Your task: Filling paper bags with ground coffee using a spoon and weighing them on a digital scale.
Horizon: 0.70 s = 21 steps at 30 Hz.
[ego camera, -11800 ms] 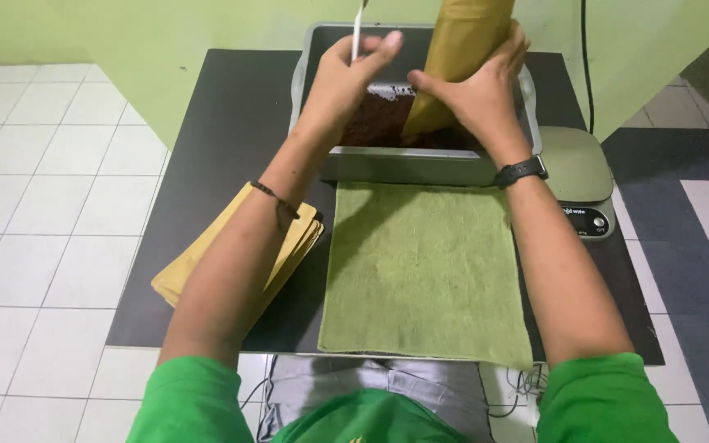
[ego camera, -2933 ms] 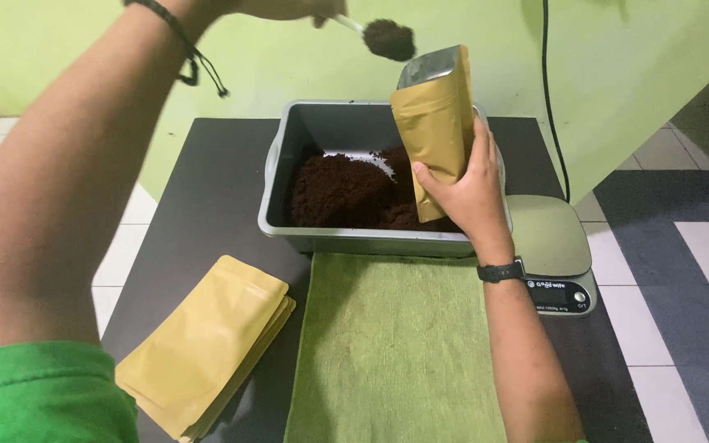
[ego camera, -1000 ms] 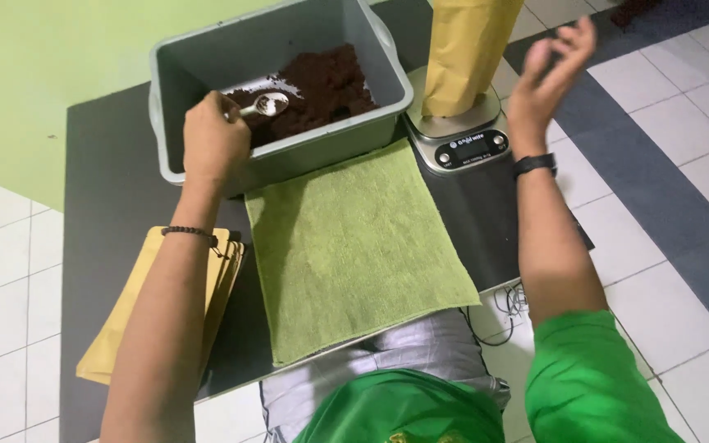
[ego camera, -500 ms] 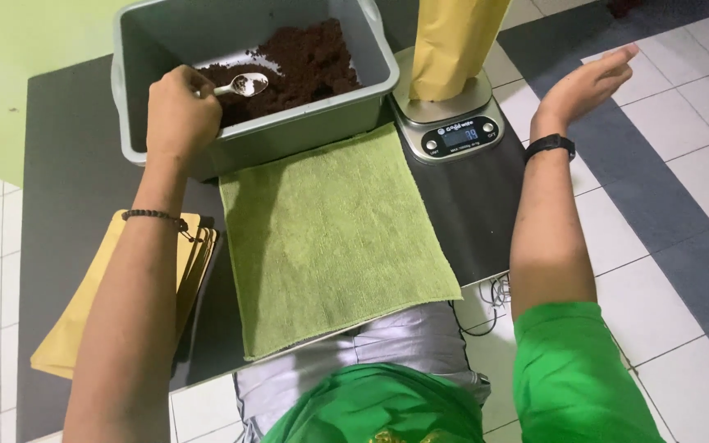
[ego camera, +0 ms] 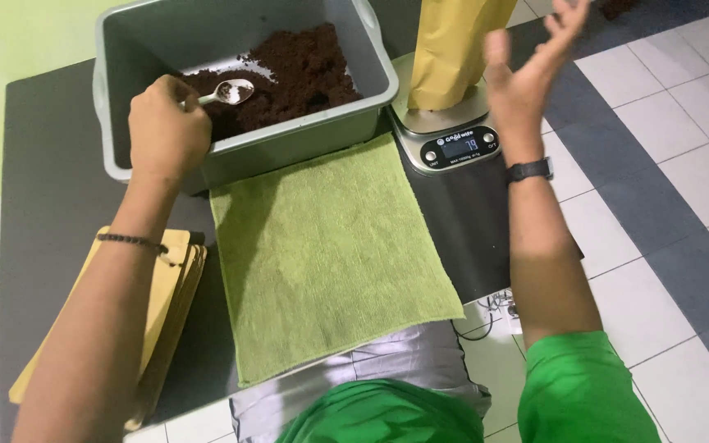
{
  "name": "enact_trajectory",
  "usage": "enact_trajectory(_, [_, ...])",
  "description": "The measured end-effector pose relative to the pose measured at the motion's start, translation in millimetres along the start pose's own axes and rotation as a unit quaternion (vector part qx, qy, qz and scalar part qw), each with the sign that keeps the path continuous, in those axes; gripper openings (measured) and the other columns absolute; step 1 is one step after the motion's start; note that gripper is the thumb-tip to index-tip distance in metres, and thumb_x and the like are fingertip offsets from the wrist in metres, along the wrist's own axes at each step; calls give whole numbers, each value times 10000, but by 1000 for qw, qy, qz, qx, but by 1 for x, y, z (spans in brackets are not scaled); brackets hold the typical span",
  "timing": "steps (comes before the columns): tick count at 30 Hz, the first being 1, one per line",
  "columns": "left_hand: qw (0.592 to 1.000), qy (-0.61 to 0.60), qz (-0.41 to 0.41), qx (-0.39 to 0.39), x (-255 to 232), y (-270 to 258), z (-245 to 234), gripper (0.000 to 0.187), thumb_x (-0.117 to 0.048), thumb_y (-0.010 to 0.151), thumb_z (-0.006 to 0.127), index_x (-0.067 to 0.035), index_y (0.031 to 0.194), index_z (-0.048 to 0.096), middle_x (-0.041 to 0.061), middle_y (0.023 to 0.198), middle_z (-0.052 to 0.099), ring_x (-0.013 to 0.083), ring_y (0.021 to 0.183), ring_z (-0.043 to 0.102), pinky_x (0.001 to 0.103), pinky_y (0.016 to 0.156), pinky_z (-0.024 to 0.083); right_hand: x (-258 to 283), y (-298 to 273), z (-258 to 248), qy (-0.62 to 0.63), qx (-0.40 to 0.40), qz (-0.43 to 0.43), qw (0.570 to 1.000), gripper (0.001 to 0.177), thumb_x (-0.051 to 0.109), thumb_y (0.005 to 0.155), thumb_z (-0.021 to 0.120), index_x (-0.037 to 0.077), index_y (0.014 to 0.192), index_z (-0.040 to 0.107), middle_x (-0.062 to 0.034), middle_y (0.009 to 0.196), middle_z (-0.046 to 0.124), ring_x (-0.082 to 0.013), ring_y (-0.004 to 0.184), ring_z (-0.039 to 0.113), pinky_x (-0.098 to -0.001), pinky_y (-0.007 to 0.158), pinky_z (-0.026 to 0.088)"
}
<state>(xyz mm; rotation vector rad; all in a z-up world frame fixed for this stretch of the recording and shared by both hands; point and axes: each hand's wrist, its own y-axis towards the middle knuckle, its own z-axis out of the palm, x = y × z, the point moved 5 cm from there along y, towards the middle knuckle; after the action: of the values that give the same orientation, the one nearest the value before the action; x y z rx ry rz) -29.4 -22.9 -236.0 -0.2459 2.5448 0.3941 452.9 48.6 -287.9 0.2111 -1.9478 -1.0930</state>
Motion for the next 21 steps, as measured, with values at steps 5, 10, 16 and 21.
enact_trajectory(5, [999, 27, 21, 7, -1, -1, -1, 268, -110, 966, 480, -23, 1085, 703, 197, 1091, 725, 414, 973, 651, 512, 786, 513, 50, -9, 16, -31, 106, 6, 994, 1307, 425, 1058, 978, 181, 1630, -172, -275, 1740, 94, -441, 1673, 255, -601, 1396, 260])
enact_trajectory(10, [999, 20, 18, 34, -6, -5, -1, 264, -123, 1007, 478, -15, 1094, 703, 204, 1101, 728, 409, 899, 662, 515, 731, 510, 45, -8, 11, -13, 92, 38, 995, 1099, 453, 1087, 837, 226, 1644, -83, -249, 1740, 173, -461, 1632, 311, -634, 1330, 296])
enact_trajectory(16, [998, 25, 58, 17, -12, -8, -5, 232, -82, 1043, 497, 26, 1115, 690, 222, 1067, 722, 413, 946, 652, 521, 754, 500, 40, -7, 0, 7, 11, 52, 999, 724, 518, 1187, 551, 259, 1646, 54, -131, 1712, 314, -407, 1602, 417, -601, 1298, 325])
enact_trajectory(21, [997, 27, 69, 23, -17, -9, -5, 232, -48, 1034, 488, 48, 1129, 677, 224, 1082, 715, 394, 970, 649, 519, 780, 501, 54, -11, 15, -5, 87, 38, 995, 801, 689, 1135, 381, 205, 1636, -14, -248, 1691, 285, -450, 1584, 370, -557, 1341, 271])
